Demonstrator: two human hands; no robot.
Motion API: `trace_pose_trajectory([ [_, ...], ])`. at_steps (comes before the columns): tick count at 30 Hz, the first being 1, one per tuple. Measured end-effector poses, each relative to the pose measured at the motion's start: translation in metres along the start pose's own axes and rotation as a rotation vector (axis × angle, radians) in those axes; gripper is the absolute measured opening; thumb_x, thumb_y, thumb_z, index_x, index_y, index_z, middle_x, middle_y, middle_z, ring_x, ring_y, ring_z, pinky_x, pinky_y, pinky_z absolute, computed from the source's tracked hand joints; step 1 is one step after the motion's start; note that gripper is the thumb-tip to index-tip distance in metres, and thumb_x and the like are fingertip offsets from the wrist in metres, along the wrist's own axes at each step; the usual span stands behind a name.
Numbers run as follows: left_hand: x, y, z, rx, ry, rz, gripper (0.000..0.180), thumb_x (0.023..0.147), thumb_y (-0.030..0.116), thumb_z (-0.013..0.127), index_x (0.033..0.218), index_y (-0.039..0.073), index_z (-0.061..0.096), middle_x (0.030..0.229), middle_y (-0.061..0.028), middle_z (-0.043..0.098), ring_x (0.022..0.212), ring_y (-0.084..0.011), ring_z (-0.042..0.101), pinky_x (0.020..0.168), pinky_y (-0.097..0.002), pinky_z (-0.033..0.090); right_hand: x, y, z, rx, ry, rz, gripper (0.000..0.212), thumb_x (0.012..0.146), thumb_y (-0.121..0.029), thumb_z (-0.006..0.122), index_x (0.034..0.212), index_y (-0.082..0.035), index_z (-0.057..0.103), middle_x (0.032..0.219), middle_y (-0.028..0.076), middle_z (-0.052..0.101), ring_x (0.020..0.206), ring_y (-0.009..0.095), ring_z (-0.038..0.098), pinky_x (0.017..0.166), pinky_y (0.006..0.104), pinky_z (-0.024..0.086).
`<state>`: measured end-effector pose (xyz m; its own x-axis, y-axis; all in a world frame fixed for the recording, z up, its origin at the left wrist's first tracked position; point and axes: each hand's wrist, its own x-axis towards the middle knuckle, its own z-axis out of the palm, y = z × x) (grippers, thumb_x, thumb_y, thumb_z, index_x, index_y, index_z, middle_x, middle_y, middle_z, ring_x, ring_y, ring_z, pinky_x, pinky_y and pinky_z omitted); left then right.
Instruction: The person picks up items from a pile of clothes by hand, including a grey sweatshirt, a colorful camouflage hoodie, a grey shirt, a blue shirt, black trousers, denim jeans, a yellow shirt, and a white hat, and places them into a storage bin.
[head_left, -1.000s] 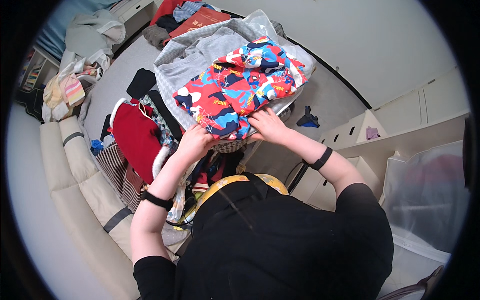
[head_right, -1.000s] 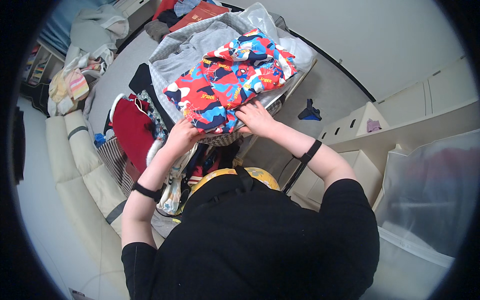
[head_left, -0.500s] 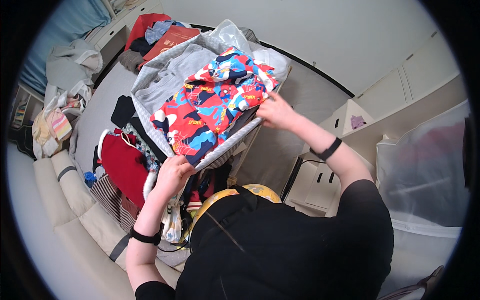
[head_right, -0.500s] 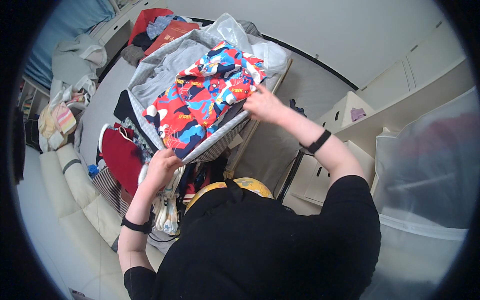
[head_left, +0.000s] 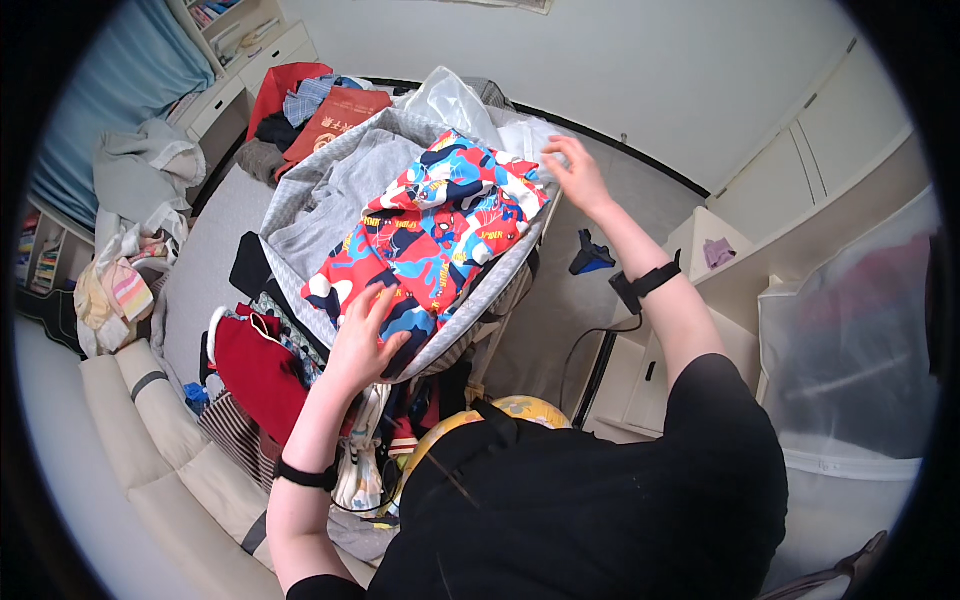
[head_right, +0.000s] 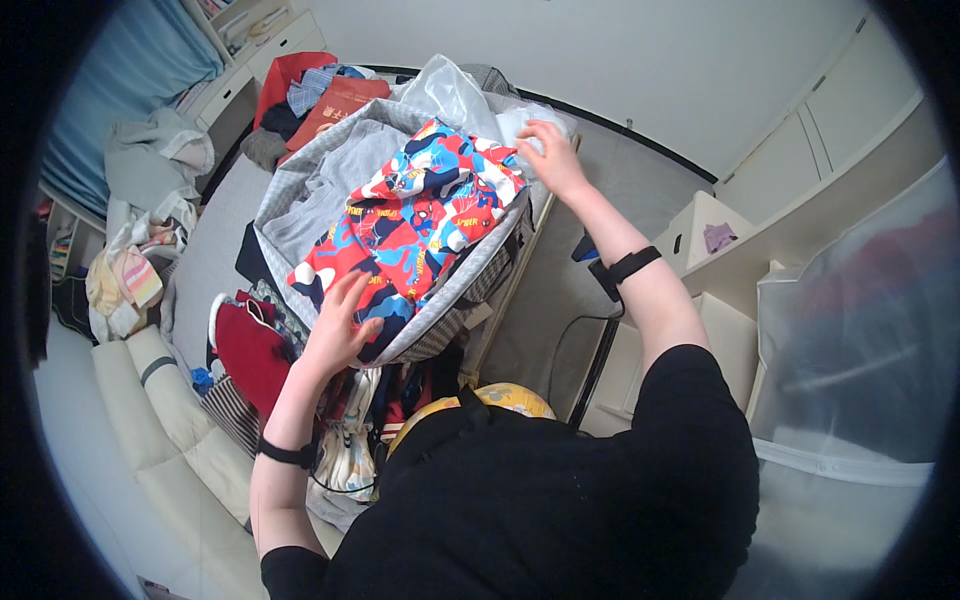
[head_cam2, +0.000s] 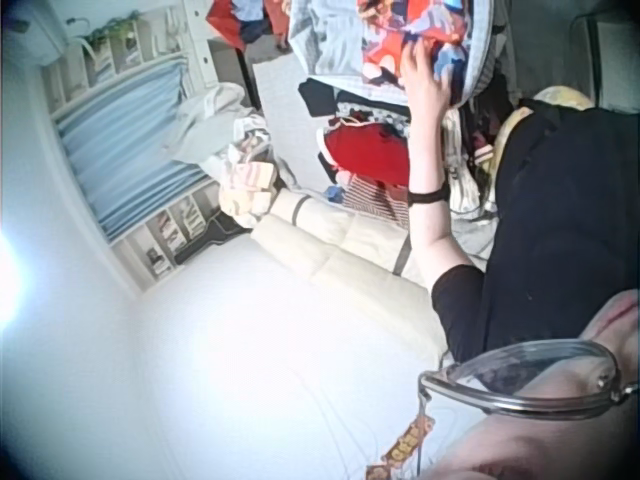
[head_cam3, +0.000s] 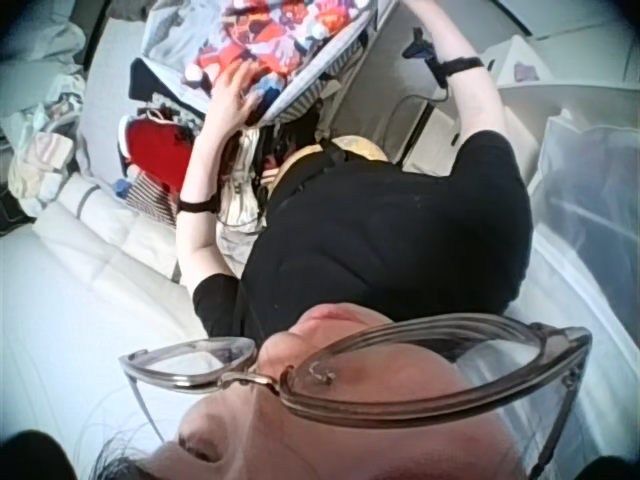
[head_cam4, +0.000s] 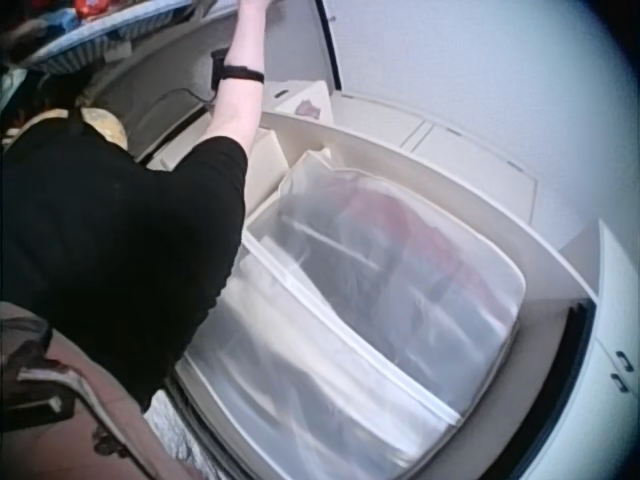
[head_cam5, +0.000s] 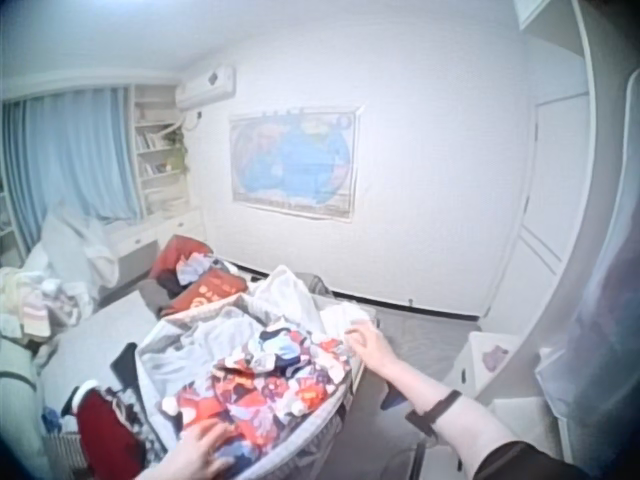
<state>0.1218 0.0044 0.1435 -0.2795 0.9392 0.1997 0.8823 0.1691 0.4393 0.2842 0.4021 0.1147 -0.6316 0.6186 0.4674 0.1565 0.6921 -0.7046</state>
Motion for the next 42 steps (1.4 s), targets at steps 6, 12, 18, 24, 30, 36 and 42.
trace_pose_trajectory([
  [6,0.013,-0.05,0.047,0.231,-0.42,-0.175,0.102,0.06,0.033,0.08,0.145,0.022,0.024,0.146,-0.0272,0.018,0.131,-0.0527,0.022,0.108,-0.0512,0.028,-0.01,-0.017,0.074,-0.167,-0.594,-0.036,0.073,0.08,-0.04,0.064,0.136,-0.005,0.035,0.136,0.028,0.035,0.126,0.038,0.04,0.101,0.0414,0.038],
  [12,-0.007,-0.065,0.051,0.208,-0.517,-0.161,0.099,0.06,0.029,0.08,0.144,0.029,0.027,0.147,-0.0312,0.009,0.132,-0.0551,0.015,0.108,-0.0514,0.027,-0.011,0.04,0.092,-0.302,-0.586,0.126,0.065,0.09,-0.046,0.046,0.14,-0.009,0.03,0.13,0.035,0.039,0.122,0.041,0.043,0.102,0.042,0.037],
  [18,-0.003,-0.066,0.046,0.176,-0.563,-0.224,0.084,0.071,0.039,0.072,0.143,0.029,0.03,0.147,-0.0323,0.008,0.134,-0.0537,0.008,0.111,-0.0475,0.023,-0.003,0.013,0.091,-0.722,-0.587,0.312,0.047,0.09,-0.042,0.046,0.121,-0.008,0.053,0.104,0.018,0.063,0.098,0.035,0.06,0.084,0.0419,0.048],
  [24,-0.015,-0.05,0.028,0.215,-0.566,-0.301,0.07,0.075,0.035,0.07,0.138,0.03,0.041,0.149,-0.0262,0.015,0.135,-0.0461,0.021,0.105,-0.0451,0.034,-0.001,-0.107,0.125,-0.446,-0.734,-0.512,0.028,0.08,-0.024,0.061,0.104,-0.009,0.062,0.097,0.012,0.061,0.095,0.03,0.061,0.08,0.0412,0.05],
  [30,-0.032,-0.056,0.03,0.092,-0.403,-0.14,0.053,0.077,0.031,0.068,0.126,0.018,0.054,0.138,-0.0223,0.039,0.125,-0.0409,0.04,0.101,-0.0425,0.039,0.058,-0.061,0.188,-0.547,-0.771,-0.343,0.047,0.084,-0.033,0.058,0.12,-0.003,0.053,0.127,0.023,0.047,0.117,0.038,0.047,0.098,0.0416,0.041],
  [36,-0.107,-0.067,-0.032,-0.286,0.073,-0.11,0.036,0.085,0.017,0.061,0.12,0.009,0.057,0.129,-0.0171,0.05,0.114,-0.0334,0.052,0.094,-0.0388,0.045,0.033,-0.169,0.214,-0.896,-0.801,-0.44,0.038,0.081,-0.026,0.06,0.114,-0.007,0.058,0.114,0.016,0.057,0.111,0.032,0.055,0.092,0.0499,0.043],
  [42,-0.231,-0.123,-0.081,-0.511,0.497,-0.401,0.024,0.085,0.01,0.06,0.107,0.003,0.064,0.106,-0.0129,0.064,0.099,-0.0241,0.061,0.087,-0.0316,0.047,-0.046,-0.307,0.252,-0.42,-1.067,-0.658,0.045,0.081,-0.027,0.062,0.121,-0.009,0.053,0.124,0.015,0.053,0.114,0.032,0.052,0.094,0.0476,0.042],
])
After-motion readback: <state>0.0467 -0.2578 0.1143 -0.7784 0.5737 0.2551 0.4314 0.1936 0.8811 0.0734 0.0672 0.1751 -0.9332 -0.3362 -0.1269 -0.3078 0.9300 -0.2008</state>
